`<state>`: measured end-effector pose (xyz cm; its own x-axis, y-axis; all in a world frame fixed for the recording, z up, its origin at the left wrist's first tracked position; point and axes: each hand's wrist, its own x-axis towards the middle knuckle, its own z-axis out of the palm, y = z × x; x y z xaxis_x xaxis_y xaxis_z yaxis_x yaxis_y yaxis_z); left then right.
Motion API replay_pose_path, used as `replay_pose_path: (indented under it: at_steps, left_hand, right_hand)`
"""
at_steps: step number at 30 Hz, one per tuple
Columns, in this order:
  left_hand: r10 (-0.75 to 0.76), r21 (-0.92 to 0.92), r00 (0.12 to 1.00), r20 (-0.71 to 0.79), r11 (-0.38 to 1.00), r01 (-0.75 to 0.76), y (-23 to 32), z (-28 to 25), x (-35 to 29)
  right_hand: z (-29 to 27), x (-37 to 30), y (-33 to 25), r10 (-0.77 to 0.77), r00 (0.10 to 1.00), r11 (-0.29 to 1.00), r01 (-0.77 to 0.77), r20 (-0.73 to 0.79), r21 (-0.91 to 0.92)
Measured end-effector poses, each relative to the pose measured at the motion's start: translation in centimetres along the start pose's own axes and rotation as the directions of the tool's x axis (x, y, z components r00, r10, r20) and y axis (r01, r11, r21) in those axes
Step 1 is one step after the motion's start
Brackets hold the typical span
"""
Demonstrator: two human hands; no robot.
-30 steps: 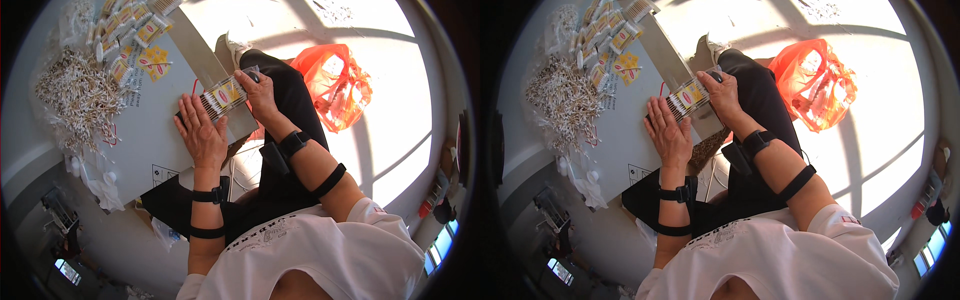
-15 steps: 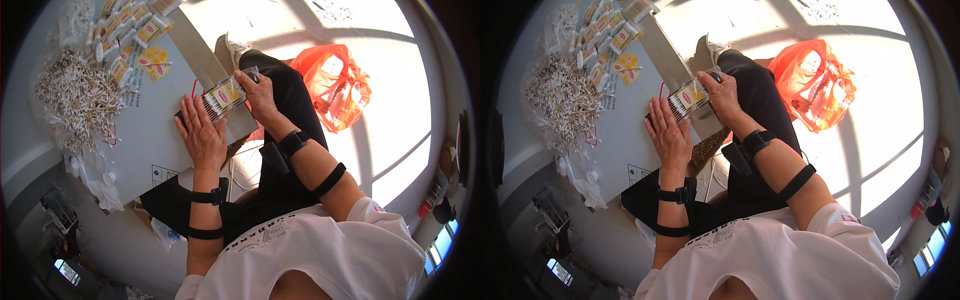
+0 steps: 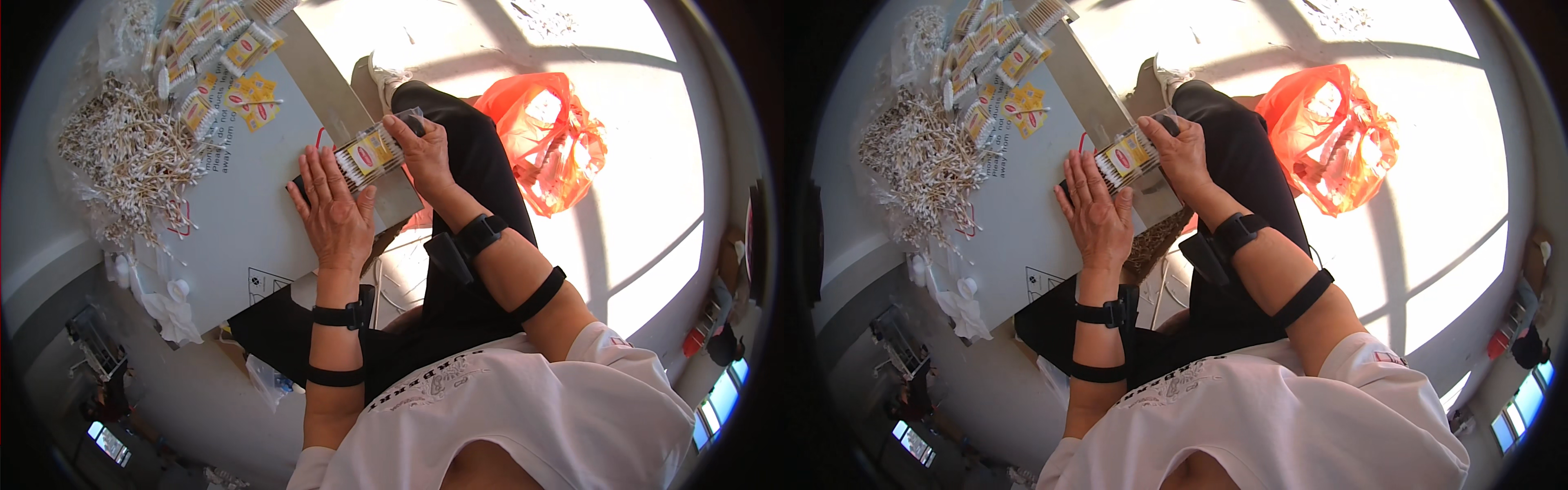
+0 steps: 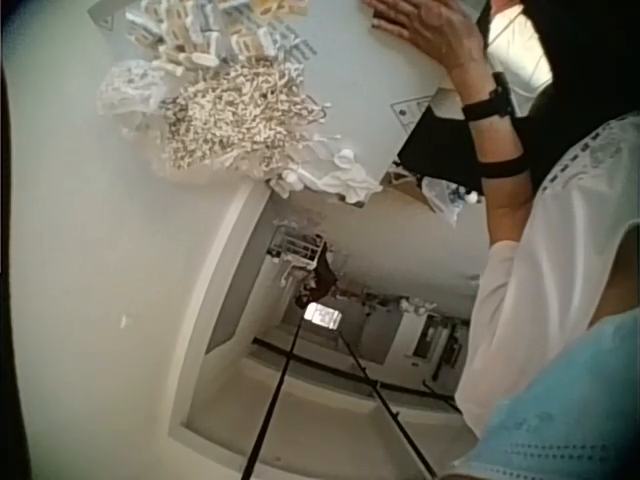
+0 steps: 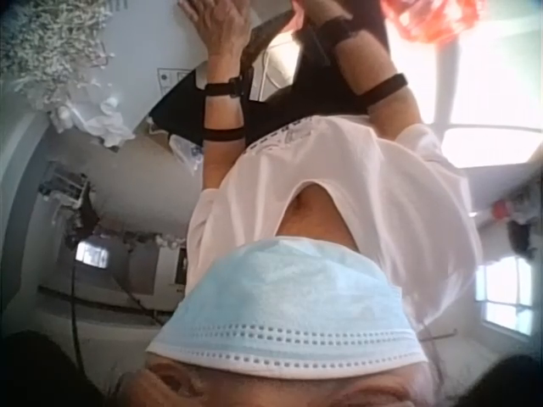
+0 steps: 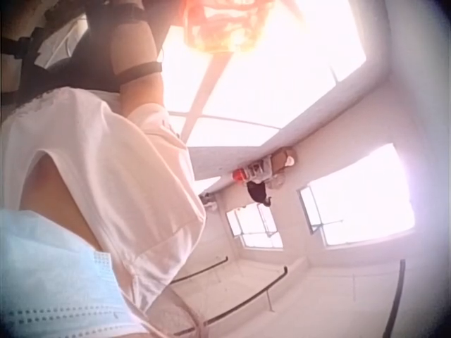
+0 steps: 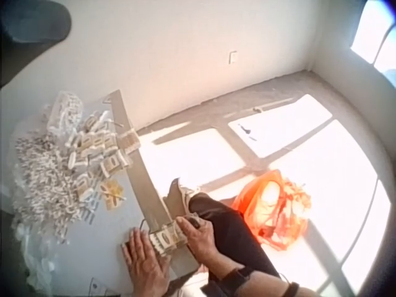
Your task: Manually counting cotton swabs and placing them into small plastic bags for retail packaging.
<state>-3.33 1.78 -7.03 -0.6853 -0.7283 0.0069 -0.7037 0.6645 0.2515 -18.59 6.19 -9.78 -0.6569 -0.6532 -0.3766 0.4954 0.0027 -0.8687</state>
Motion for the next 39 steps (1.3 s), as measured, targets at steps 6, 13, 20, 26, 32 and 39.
replay_pose_path:
  at_steps: [6, 13, 20, 26, 32, 39]
  left_hand:
    - [-0.021, -0.010, 1.000, 0.023, 1.000, 0.021, 0.3, -0.3, 0.0]
    - [-0.030, -0.035, 1.000, 0.007, 0.999, 0.030, 0.4, -0.4, -0.1]
    - [-0.040, -0.044, 0.999, 0.018, 0.998, 0.041, 0.3, -0.2, -0.1]
    - [-0.029, -0.054, 1.000, 0.005, 0.998, 0.030, 0.2, -0.2, -0.2]
    - [-0.031, -0.048, 0.999, 0.008, 0.998, 0.032, 0.3, -0.1, -0.1]
    - [-0.033, -0.038, 0.999, 0.010, 0.999, 0.034, 0.4, -0.2, -0.1]
  right_hand:
    - [-2.1, 0.5, -1.0, -0.330, 0.944, 0.856, 0.293, -0.014, -0.427]
    - [-1.9, 0.9, -6.8, -0.180, 0.564, -0.002, 0.819, 0.806, -0.574]
    - [-1.1, 1.6, -7.0, -0.119, 0.518, -0.023, 0.851, 0.847, -0.524]
    - [-0.6, 1.7, -6.5, -0.126, 0.473, -0.010, 0.878, 0.872, -0.478]
    - [-0.4, 2.0, -6.0, -0.167, 0.425, -0.039, 0.899, 0.889, -0.437]
    - [0.1, 2.1, -6.2, -0.101, 0.409, 0.024, 0.912, 0.907, -0.409]
